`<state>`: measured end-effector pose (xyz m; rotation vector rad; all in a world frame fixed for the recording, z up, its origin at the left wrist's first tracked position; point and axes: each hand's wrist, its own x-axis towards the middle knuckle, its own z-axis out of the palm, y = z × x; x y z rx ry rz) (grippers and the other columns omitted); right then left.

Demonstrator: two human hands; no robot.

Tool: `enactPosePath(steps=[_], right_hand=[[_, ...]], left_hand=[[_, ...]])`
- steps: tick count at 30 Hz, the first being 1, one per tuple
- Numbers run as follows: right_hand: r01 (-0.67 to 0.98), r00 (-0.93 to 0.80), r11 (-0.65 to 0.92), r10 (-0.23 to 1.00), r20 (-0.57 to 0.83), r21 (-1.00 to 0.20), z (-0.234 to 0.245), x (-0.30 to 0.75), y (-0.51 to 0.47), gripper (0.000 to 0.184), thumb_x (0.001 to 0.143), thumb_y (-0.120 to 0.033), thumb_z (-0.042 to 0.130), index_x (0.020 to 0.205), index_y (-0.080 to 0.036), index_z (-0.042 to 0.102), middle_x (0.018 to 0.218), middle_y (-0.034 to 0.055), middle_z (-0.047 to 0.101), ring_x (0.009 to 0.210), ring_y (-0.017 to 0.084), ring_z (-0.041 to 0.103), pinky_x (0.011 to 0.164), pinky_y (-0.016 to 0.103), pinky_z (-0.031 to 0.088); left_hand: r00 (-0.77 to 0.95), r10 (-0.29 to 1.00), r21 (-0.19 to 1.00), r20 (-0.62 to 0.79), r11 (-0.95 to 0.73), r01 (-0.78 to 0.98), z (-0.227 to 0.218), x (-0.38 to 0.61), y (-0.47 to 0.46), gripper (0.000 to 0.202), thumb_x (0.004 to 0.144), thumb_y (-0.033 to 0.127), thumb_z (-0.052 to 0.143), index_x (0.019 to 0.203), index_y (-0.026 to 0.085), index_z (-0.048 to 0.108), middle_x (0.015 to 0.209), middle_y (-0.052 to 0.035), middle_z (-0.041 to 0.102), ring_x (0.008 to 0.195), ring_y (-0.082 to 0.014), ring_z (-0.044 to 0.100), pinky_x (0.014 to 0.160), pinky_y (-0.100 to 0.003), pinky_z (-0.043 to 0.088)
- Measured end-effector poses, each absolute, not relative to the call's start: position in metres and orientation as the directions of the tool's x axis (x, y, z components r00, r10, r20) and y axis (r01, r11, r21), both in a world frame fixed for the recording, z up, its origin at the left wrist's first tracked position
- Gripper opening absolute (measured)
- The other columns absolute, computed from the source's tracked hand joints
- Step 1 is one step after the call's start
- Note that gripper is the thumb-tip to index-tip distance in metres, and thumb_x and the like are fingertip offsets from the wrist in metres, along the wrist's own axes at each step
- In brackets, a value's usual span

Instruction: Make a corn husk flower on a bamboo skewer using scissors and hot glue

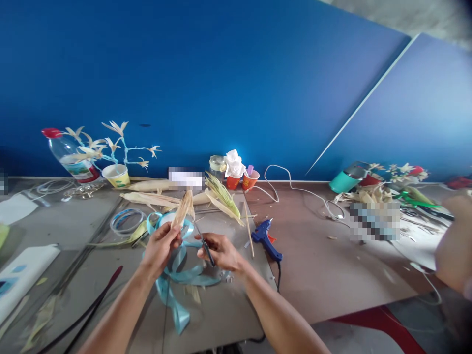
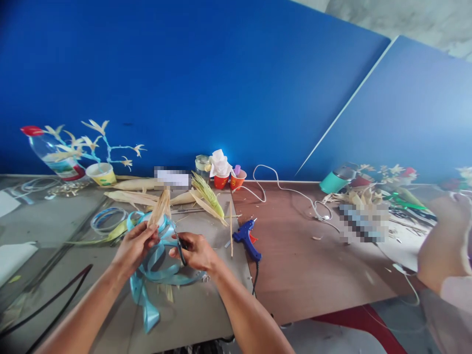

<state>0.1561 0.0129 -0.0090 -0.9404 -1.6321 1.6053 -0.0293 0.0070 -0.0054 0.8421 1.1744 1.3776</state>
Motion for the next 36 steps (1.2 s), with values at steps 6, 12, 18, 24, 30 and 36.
enactPosePath(steps=[6,12,18,24,30,36], right_hand=[[0.052,-0.492,0.011,0.871,-0.016,-0.999,-0.013,0.155,0.014,0.054,0.069,-0.045,0.071,0.112,-0.012,0.064,0.064,-0.0031,0.040,0.058,0.008,0.032,0.049,0.020,0.027],[0.008,-0.487,0.001,0.873,-0.003,-1.000,-0.013,0.154,0.014,0.056,0.068,-0.046,0.072,0.112,-0.012,0.064,0.066,-0.0026,0.041,0.059,0.008,0.033,0.052,0.021,0.029],[-0.011,-0.482,0.008,0.876,0.013,-1.000,-0.014,0.154,0.015,0.060,0.068,-0.049,0.071,0.112,-0.009,0.063,0.065,-0.0029,0.039,0.059,0.008,0.032,0.052,0.021,0.027],[0.007,-0.469,0.019,0.883,0.013,-1.000,-0.013,0.153,0.015,0.062,0.068,-0.053,0.070,0.111,-0.010,0.062,0.064,-0.0034,0.038,0.059,0.008,0.031,0.051,0.021,0.026],[0.006,-0.481,0.026,0.877,0.020,-1.000,-0.011,0.153,0.016,0.062,0.068,-0.051,0.071,0.111,-0.008,0.062,0.063,-0.0042,0.036,0.057,0.007,0.030,0.053,0.022,0.027],[0.006,-0.493,0.019,0.870,0.013,-1.000,-0.010,0.156,0.016,0.057,0.067,-0.051,0.071,0.106,-0.010,0.063,0.061,-0.0051,0.035,0.056,0.007,0.030,0.050,0.021,0.026]], left_hand=[[-0.104,0.989,0.979,-0.103,0.082,-0.189,-0.014,-0.028,0.006,0.027,0.071,0.040,0.070,0.069,0.017,0.057,0.057,0.0048,0.048,0.047,-0.0071,0.041,0.048,-0.022,0.032],[-0.071,0.993,0.992,-0.091,0.084,-0.099,-0.015,-0.026,0.004,0.032,0.071,0.045,0.069,0.064,0.017,0.055,0.057,0.0041,0.050,0.047,-0.0075,0.041,0.047,-0.021,0.030],[-0.053,0.992,0.993,-0.117,0.115,-0.039,-0.018,-0.028,0.005,0.035,0.072,0.048,0.067,0.064,0.017,0.052,0.056,0.0041,0.050,0.048,-0.0084,0.041,0.048,-0.021,0.030],[-0.030,0.992,0.992,-0.124,0.124,-0.015,-0.017,-0.028,0.005,0.036,0.072,0.048,0.066,0.064,0.017,0.051,0.054,0.0049,0.048,0.047,-0.0077,0.039,0.046,-0.020,0.028],[-0.015,0.992,0.992,-0.126,0.125,-0.025,-0.018,-0.030,0.005,0.036,0.073,0.047,0.066,0.062,0.017,0.049,0.052,0.0056,0.046,0.047,-0.0070,0.037,0.046,-0.020,0.026],[-0.012,0.990,0.976,-0.141,0.137,-0.169,-0.019,-0.035,0.006,0.034,0.072,0.041,0.069,0.062,0.016,0.048,0.053,0.0070,0.042,0.046,-0.0050,0.034,0.047,-0.020,0.026]])
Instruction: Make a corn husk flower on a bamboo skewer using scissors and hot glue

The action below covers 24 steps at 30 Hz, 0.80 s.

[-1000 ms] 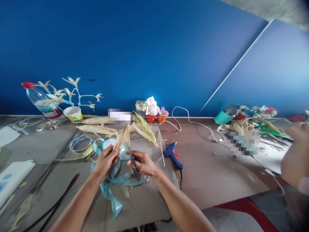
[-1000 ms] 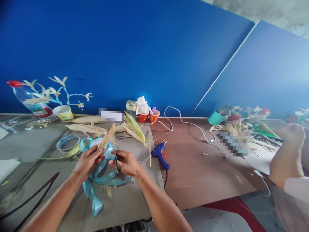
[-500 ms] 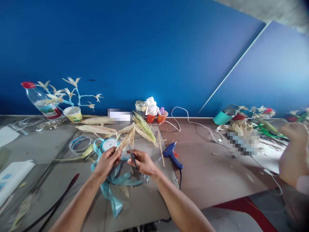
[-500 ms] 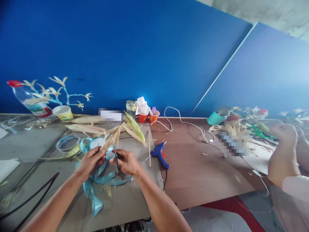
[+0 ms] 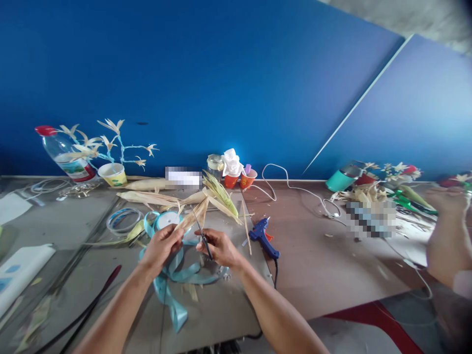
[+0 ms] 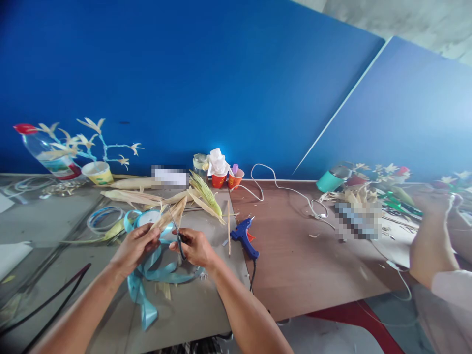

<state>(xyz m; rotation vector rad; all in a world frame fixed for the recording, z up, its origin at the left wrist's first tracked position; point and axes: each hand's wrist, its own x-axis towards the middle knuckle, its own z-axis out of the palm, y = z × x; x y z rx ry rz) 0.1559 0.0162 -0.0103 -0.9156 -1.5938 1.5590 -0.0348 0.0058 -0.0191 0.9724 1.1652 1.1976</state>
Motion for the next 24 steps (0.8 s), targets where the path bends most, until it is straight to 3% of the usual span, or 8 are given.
enactPosePath(steps=[11,17,24], right_hand=[[0.143,-0.577,0.113,0.816,0.010,-0.983,-0.021,0.161,0.018,0.041,0.072,-0.040,0.068,0.102,-0.013,0.065,0.067,-0.0024,0.045,0.059,0.008,0.037,0.052,0.020,0.031],[0.284,-0.612,0.222,0.791,0.002,-0.933,-0.017,0.162,0.016,0.035,0.073,-0.040,0.067,0.096,-0.014,0.067,0.064,-0.0034,0.042,0.059,0.009,0.033,0.053,0.020,0.030],[0.321,-0.659,0.276,0.752,-0.005,-0.906,-0.012,0.161,0.013,0.031,0.074,-0.039,0.066,0.091,-0.013,0.067,0.065,-0.0034,0.042,0.060,0.008,0.032,0.054,0.020,0.029]], left_hand=[[-0.121,0.987,0.874,-0.110,0.038,-0.485,-0.006,-0.042,0.011,0.021,0.069,0.027,0.075,0.081,0.016,0.062,0.047,0.0088,0.044,0.039,-0.0021,0.033,0.049,-0.019,0.034],[-0.214,0.969,0.863,-0.119,-0.005,-0.506,-0.002,-0.045,0.011,0.020,0.066,0.026,0.077,0.078,0.016,0.063,0.048,0.0081,0.047,0.039,-0.0025,0.036,0.049,-0.020,0.038],[-0.289,0.956,0.899,-0.047,-0.086,-0.429,-0.003,-0.046,0.014,0.023,0.066,0.033,0.077,0.072,0.016,0.062,0.048,0.0073,0.046,0.040,-0.0032,0.036,0.047,-0.019,0.036]])
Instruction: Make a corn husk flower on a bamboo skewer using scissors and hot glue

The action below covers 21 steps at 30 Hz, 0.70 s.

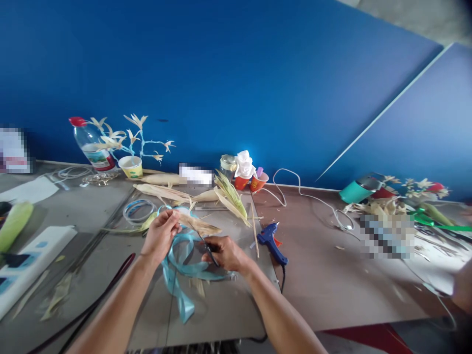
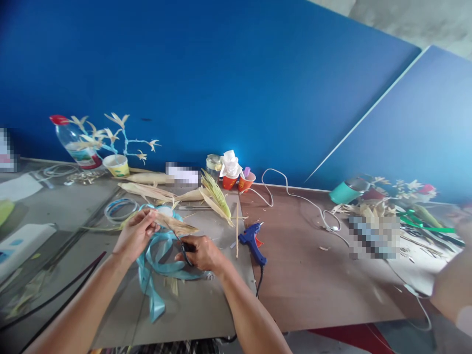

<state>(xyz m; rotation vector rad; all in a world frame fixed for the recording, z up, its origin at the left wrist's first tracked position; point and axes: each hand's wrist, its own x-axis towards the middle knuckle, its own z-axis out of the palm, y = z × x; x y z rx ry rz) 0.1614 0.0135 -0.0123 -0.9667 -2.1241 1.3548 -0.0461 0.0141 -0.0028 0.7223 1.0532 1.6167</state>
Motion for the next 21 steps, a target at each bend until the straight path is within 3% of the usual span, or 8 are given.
enactPosePath(steps=[4,9,21], right_hand=[[0.349,-0.665,0.264,0.746,-0.039,-0.899,-0.0186,0.1601,0.0123,0.032,0.073,-0.041,0.066,0.090,-0.014,0.067,0.062,-0.0048,0.039,0.060,0.008,0.030,0.052,0.020,0.026],[0.359,-0.678,0.294,0.734,-0.031,-0.886,-0.0159,0.1589,0.0093,0.022,0.074,-0.037,0.066,0.072,-0.015,0.062,0.060,-0.0056,0.031,0.058,0.008,0.026,0.050,0.021,0.022],[0.339,-0.700,0.357,0.714,0.020,-0.870,-0.0120,0.1557,0.0077,0.026,0.077,-0.034,0.063,0.063,-0.016,0.050,0.059,-0.0055,0.033,0.058,0.008,0.029,0.051,0.021,0.023]], left_hand=[[-0.317,0.948,0.937,-0.009,-0.102,-0.334,-0.0085,-0.0492,0.0160,0.027,0.069,0.041,0.073,0.075,0.015,0.065,0.049,0.0054,0.046,0.044,-0.0052,0.039,0.043,-0.018,0.029],[-0.314,0.949,0.976,0.042,-0.106,-0.189,-0.0094,-0.0506,0.0145,0.032,0.077,0.046,0.063,0.085,0.015,0.068,0.049,0.0044,0.044,0.046,-0.0074,0.038,0.043,-0.020,0.026],[-0.323,0.945,0.988,0.059,-0.101,-0.115,-0.0031,-0.0485,0.0122,0.035,0.075,0.048,0.061,0.084,0.014,0.068,0.049,0.0030,0.045,0.045,-0.0083,0.034,0.043,-0.021,0.026]])
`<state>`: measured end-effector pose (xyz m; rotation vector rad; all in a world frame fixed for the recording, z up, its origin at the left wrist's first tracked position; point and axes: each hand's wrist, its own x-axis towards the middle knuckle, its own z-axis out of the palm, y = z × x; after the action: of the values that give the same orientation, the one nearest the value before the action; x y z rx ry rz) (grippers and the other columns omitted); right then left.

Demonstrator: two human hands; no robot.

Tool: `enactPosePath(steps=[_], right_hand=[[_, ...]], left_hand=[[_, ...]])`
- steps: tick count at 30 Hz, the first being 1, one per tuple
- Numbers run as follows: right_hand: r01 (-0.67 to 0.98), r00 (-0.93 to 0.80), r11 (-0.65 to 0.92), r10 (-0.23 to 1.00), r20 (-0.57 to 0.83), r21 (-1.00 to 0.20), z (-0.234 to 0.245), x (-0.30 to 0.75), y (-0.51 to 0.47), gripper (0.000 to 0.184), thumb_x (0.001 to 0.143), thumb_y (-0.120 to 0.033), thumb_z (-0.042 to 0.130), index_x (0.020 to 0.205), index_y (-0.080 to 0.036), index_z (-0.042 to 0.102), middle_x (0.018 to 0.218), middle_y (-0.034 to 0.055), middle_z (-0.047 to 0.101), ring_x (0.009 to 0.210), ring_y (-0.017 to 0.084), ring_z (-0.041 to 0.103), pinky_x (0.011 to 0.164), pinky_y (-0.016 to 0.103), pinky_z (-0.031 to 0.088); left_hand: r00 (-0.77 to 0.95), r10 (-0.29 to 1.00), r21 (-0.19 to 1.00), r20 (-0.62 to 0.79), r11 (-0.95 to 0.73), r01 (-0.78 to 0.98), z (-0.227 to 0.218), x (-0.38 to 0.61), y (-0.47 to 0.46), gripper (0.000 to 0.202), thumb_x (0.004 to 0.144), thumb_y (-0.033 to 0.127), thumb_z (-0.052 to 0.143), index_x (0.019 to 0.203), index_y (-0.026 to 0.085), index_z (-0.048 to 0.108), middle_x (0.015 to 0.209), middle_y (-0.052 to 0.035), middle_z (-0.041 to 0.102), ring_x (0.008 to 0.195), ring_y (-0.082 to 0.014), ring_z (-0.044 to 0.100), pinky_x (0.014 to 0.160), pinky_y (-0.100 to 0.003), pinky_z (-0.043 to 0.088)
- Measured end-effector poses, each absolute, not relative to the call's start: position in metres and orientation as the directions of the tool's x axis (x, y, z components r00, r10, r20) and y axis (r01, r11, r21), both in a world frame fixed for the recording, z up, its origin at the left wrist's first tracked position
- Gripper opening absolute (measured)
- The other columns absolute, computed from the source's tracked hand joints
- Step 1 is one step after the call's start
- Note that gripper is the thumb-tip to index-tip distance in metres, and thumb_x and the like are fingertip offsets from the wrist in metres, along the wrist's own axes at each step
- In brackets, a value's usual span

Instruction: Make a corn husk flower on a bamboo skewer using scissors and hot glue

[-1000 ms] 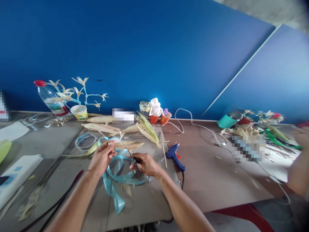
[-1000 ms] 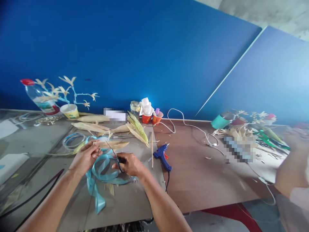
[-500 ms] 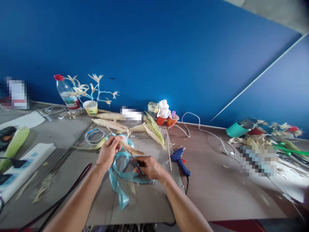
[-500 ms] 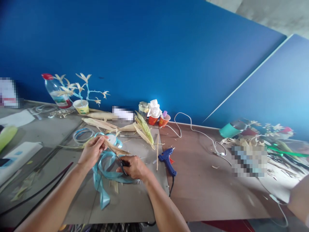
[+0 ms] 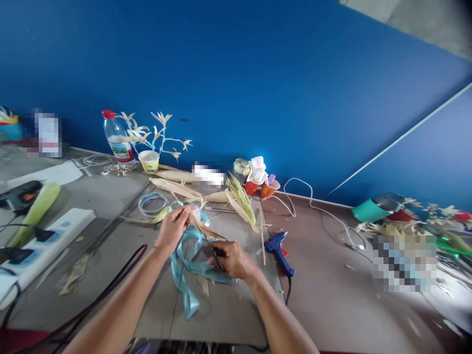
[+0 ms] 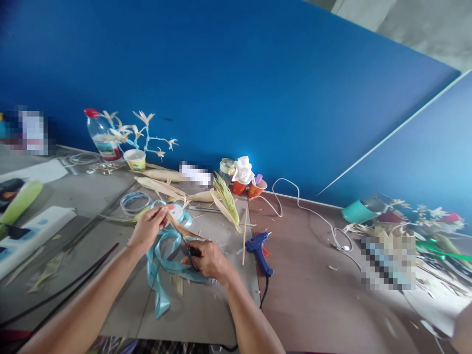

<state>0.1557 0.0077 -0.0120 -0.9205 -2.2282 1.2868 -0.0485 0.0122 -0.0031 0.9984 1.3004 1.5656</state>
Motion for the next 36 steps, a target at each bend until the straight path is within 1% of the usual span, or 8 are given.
enactPosePath(steps=[7,12,18,22,26,29,33,36], right_hand=[[0.367,-0.686,0.378,0.727,0.027,-0.850,-0.016,0.157,0.006,0.026,0.078,-0.037,0.062,0.066,-0.015,0.056,0.058,-0.0047,0.036,0.057,0.008,0.030,0.051,0.021,0.025],[0.422,-0.653,0.351,0.757,-0.012,-0.836,-0.019,0.156,0.005,0.022,0.074,-0.036,0.065,0.081,-0.015,0.065,0.056,-0.0052,0.033,0.055,0.008,0.027,0.048,0.021,0.024],[0.383,-0.645,0.300,0.764,-0.020,-0.874,-0.024,0.155,0.006,0.023,0.074,-0.037,0.066,0.081,-0.014,0.066,0.059,-0.0041,0.035,0.056,0.009,0.029,0.048,0.021,0.025],[0.343,-0.629,0.259,0.778,-0.016,-0.903,-0.030,0.154,0.008,0.027,0.075,-0.038,0.065,0.088,-0.014,0.066,0.062,-0.0030,0.040,0.056,0.009,0.032,0.048,0.021,0.027],[0.329,-0.609,0.231,0.793,-0.018,-0.916,-0.037,0.155,0.009,0.033,0.075,-0.040,0.065,0.095,-0.014,0.067,0.061,-0.0032,0.042,0.056,0.009,0.032,0.049,0.021,0.030],[0.328,-0.598,0.222,0.801,-0.020,-0.918,-0.040,0.156,0.009,0.034,0.075,-0.040,0.065,0.097,-0.014,0.067,0.060,-0.0034,0.043,0.056,0.009,0.033,0.050,0.021,0.031],[0.336,-0.589,0.212,0.808,-0.030,-0.918,-0.041,0.155,0.009,0.032,0.075,-0.039,0.065,0.097,-0.015,0.067,0.060,-0.0037,0.043,0.056,0.009,0.035,0.051,0.022,0.032],[0.339,-0.594,0.226,0.804,-0.021,-0.913,-0.038,0.155,0.009,0.030,0.075,-0.038,0.064,0.096,-0.015,0.068,0.060,-0.0035,0.043,0.056,0.009,0.036,0.051,0.021,0.031]], left_hand=[[-0.323,0.945,0.985,0.062,-0.111,-0.136,0.001,-0.047,0.011,0.038,0.073,0.050,0.063,0.081,0.014,0.068,0.050,0.0034,0.042,0.046,-0.0083,0.034,0.043,-0.021,0.026],[-0.315,0.948,0.984,0.039,-0.091,-0.151,-0.002,-0.048,0.012,0.035,0.072,0.048,0.065,0.081,0.014,0.068,0.050,0.0045,0.040,0.046,-0.0080,0.034,0.043,-0.021,0.027],[-0.279,0.960,0.981,0.032,-0.084,-0.177,-0.006,-0.047,0.012,0.040,0.070,0.050,0.067,0.086,0.013,0.069,0.052,0.0038,0.042,0.049,-0.0084,0.036,0.045,-0.021,0.028],[-0.236,0.971,0.984,0.026,-0.066,-0.164,-0.009,-0.046,0.012,0.041,0.070,0.051,0.067,0.085,0.013,0.070,0.052,0.0036,0.043,0.049,-0.0086,0.037,0.045,-0.021,0.028],[-0.176,0.984,0.990,0.020,-0.044,-0.136,-0.013,-0.046,0.012,0.040,0.073,0.050,0.064,0.091,0.014,0.071,0.056,0.0023,0.046,0.049,-0.0096,0.038,0.047,-0.022,0.032],[-0.149,0.989,0.993,0.019,-0.036,-0.110,-0.015,-0.047,0.012,0.039,0.075,0.049,0.063,0.093,0.015,0.071,0.058,0.0010,0.049,0.050,-0.0106,0.040,0.048,-0.023,0.034],[-0.144,0.989,0.993,0.010,-0.028,-0.118,-0.014,-0.045,0.013,0.040,0.072,0.049,0.065,0.093,0.016,0.071,0.057,0.0013,0.049,0.049,-0.0114,0.042,0.048,-0.024,0.035],[-0.186,0.982,0.989,0.017,-0.044,-0.144,-0.012,-0.042,0.013,0.040,0.070,0.047,0.067,0.096,0.017,0.068,0.056,0.0031,0.048,0.049,-0.0111,0.043,0.048,-0.023,0.035]])
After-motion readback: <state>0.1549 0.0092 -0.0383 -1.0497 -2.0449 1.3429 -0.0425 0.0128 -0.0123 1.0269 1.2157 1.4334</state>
